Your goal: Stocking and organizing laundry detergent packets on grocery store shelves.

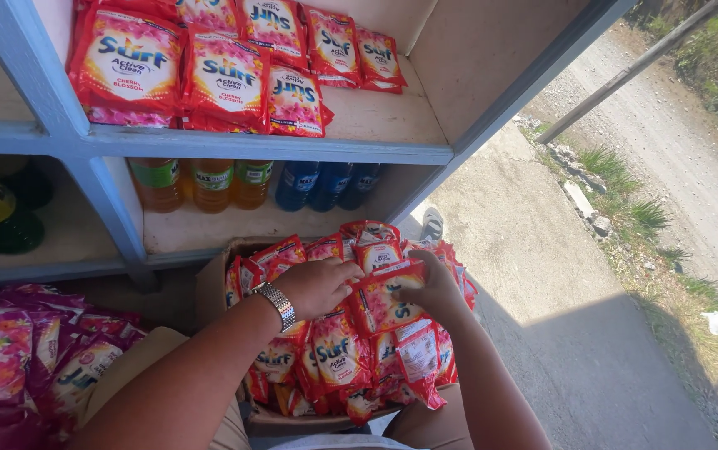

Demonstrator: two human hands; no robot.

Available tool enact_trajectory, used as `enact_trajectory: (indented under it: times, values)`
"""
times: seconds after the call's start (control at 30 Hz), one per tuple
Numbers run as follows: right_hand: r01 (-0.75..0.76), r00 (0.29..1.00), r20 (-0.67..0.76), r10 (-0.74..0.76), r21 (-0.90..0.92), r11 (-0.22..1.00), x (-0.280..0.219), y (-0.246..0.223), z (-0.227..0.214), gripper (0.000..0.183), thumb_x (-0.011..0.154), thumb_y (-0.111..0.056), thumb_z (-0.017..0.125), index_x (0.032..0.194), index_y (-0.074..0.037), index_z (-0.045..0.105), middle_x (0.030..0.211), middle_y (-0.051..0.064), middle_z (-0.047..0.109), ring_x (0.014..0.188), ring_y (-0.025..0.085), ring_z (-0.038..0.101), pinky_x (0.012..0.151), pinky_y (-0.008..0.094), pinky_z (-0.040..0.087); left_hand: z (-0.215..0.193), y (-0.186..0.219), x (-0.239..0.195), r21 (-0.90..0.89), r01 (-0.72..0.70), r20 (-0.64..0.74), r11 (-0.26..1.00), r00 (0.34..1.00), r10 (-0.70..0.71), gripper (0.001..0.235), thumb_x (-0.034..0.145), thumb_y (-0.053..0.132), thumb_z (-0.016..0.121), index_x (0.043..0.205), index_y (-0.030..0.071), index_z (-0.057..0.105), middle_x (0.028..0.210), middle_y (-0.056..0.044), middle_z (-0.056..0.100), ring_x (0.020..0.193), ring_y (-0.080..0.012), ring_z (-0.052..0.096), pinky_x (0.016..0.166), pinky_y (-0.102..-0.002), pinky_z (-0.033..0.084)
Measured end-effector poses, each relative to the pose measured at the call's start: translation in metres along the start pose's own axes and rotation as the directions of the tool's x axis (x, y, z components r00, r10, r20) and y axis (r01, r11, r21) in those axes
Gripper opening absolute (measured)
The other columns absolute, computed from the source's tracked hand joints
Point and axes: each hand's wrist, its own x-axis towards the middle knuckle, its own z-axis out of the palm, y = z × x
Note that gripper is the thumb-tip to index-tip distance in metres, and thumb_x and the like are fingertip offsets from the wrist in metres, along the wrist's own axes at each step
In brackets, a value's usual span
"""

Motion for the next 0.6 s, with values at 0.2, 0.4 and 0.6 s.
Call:
enact_trajectory:
  times: [0.2,0.4,0.6]
  values:
    - [-0.018,0.990,-0.082,0.116,0.735,0.677,-0.002,0.013,-0.003,0.064,0.076,0.005,0.073,0.138,0.001,0.055,0.112,0.022,0.071,0.097,0.033,0.072,0.087,0.047,0.060,-0.016,0.004,-0.006,-0.232,0.014,-0.064,0.973,0.997,-0.030,0.037,0.098,0.028,0.060,0.134,0.018,0.060,0.107,-0.009,0.068,0.090,-0.0209,0.072,0.077,-0.037,0.057]
    - [0.139,0.978,-0.132,0.163,0.990,-0.032,-0.004,0.027,0.016,0.035,0.091,-0.012,0.069,0.124,-0.004,0.061,0.115,0.010,0.073,0.104,0.025,0.073,0.097,0.044,0.060,-0.001,-0.014,0.016,-0.756,0.065,0.017,0.651,0.997,-0.081,0.055,0.097,0.037,0.059,0.146,0.016,0.048,0.106,-0.007,0.070,0.090,-0.0175,0.072,0.065,-0.036,0.055]
    - [0.222,0.960,-0.219,0.175,0.975,0.002,-0.003,0.005,0.080,0.027,0.101,-0.011,0.064,0.127,-0.004,0.059,0.120,0.013,0.070,0.110,0.027,0.068,0.099,0.047,0.056,-0.011,0.022,0.000,-0.961,0.090,0.094,0.263,0.996,0.003,0.070,0.087,0.045,0.066,0.148,0.022,0.039,0.128,-0.005,0.068,0.106,-0.0202,0.072,0.070,-0.034,0.061]
